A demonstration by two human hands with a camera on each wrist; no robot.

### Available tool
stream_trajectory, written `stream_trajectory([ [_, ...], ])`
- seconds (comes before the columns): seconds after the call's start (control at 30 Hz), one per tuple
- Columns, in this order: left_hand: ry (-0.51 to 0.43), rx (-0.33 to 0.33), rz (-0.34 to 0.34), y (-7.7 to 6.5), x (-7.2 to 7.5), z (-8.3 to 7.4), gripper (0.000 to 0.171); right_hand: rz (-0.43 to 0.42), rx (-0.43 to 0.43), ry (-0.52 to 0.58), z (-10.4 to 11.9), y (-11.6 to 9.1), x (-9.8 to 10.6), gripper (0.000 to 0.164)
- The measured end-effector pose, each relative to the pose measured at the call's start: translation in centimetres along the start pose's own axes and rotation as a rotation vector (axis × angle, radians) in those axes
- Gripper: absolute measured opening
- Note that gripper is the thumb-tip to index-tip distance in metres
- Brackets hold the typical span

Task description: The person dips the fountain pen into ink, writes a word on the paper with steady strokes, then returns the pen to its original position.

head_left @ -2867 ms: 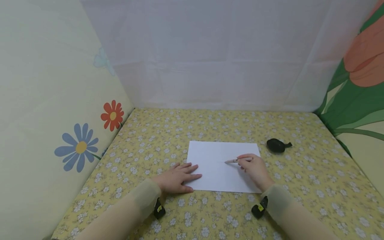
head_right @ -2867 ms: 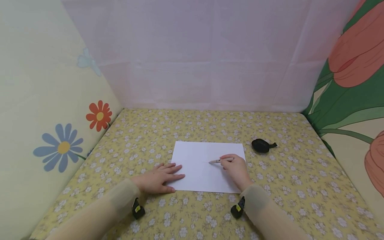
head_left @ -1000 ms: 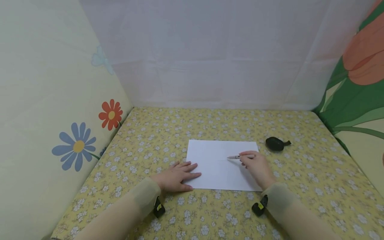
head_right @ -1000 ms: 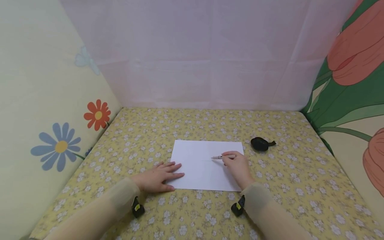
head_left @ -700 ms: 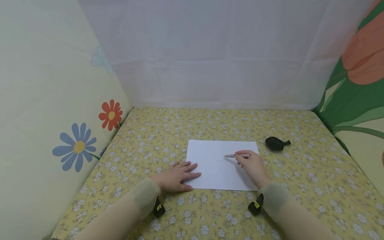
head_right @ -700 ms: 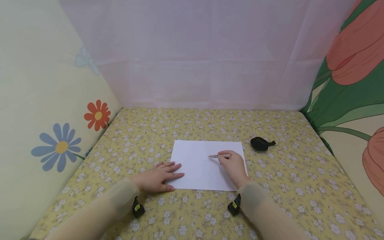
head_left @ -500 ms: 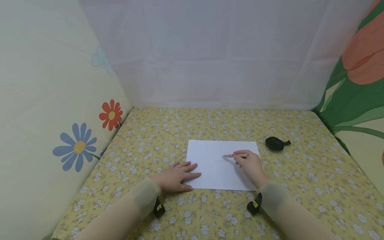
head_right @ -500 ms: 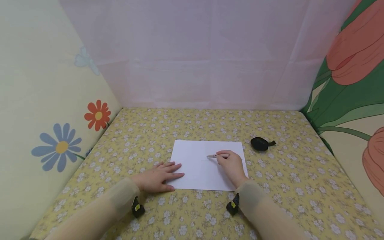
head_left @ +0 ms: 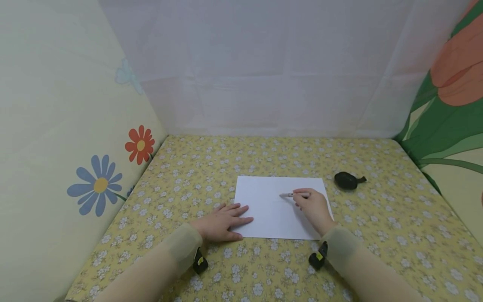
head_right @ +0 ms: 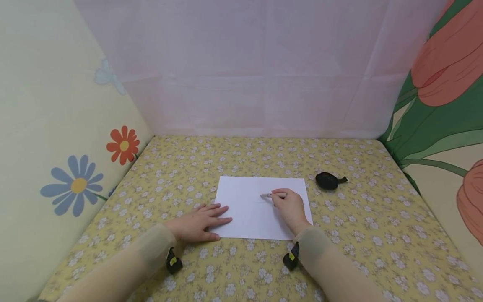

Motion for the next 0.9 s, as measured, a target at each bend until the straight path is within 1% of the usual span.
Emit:
stream_trajectory([
  [0.37,-0.002,0.006,-0.003,0.06,-0.06,-0.01,0.062,-0.009,-0.021,-0.029,0.22,-0.13,-0.08,0.025],
  [0.73,-0.017,0.011,0.001,0.03,0.2,-0.08,0.061,-0.001,-0.045,-0.011,0.16,-0.52,-0.05,0.023],
  [0.9,-0.014,0.012,0.004,0.02,0.17,-0.04,0.061,0.015,-0.033,0.001,0.15,-0.82,-0.02,0.022],
])
Point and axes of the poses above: each hand's wrist, its own y-axis towards the middle knuckle, its own x-axis out of the back of the hand, z = x × y, the point moved 6 cm from there along y, towards the middle knuckle, and after that the axes turned 4 degrees about x, right-handed, at the moved point
